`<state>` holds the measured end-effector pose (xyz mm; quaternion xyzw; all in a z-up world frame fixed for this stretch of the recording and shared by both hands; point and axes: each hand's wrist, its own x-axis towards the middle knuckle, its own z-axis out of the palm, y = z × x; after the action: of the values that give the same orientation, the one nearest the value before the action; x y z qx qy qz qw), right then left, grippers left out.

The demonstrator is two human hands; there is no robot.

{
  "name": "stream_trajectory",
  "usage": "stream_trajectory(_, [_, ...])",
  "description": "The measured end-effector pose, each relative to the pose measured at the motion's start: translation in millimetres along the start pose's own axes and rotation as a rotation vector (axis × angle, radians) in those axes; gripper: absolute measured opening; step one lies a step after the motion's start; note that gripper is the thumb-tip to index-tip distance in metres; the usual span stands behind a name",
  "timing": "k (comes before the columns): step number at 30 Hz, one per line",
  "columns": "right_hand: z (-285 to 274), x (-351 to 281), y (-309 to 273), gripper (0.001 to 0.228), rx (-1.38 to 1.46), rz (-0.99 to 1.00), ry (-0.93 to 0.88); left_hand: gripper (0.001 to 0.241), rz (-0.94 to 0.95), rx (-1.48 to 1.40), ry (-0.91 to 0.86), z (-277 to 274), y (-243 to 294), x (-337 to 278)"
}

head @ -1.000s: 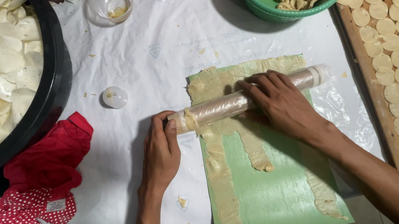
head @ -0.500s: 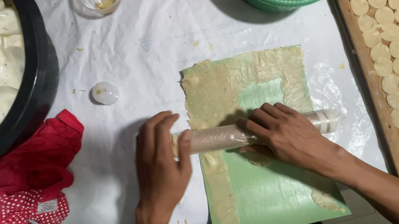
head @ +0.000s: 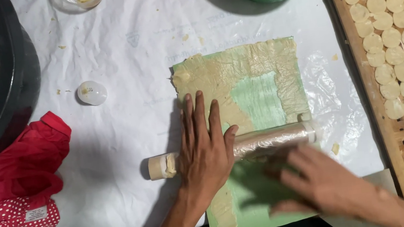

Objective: Roll out a thin layer of food paste or dough using a rolling pin on a mat.

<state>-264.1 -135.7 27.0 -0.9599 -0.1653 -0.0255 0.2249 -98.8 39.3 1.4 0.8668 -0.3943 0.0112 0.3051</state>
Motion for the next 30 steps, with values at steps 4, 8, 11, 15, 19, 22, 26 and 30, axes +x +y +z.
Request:
stream_trajectory(4, [40,-63,-12,0.040,0.071,-0.157,-0.347,0.044,0.091,-0.042,0.017,-5,-2,-1])
stream_trajectory(8, [40,-62,-8,0.027,-0.014,-0.124,-0.315,0.042,0.226,-0.167,-0.231,-21,0,-5])
stream_trajectory(11, [41,-50,2,0.027,-0.055,-0.132,-0.224,0.047,0.261,-0.054,-0.272,-26,-10,-2])
stream_trajectory(15, [43,-24,27,0.025,-0.175,-0.038,-0.146,0.044,0.228,0.044,-0.228,-38,-23,16])
stream_trajectory(19, [39,13,34,0.019,-0.160,0.005,-0.092,0.042,0.217,0.076,-0.146,-41,-38,34])
stream_trajectory(22, [27,37,30,0.015,-0.175,0.000,-0.094,0.038,0.189,0.067,-0.125,-46,-45,46])
stream_trajectory(26, [-4,65,31,0.056,-0.018,0.052,-0.048,0.036,0.103,0.047,-0.093,-43,-60,59])
stream_trajectory(30, [-12,119,84,0.035,-0.187,0.209,0.306,0.047,0.088,0.218,0.118,-29,-57,79])
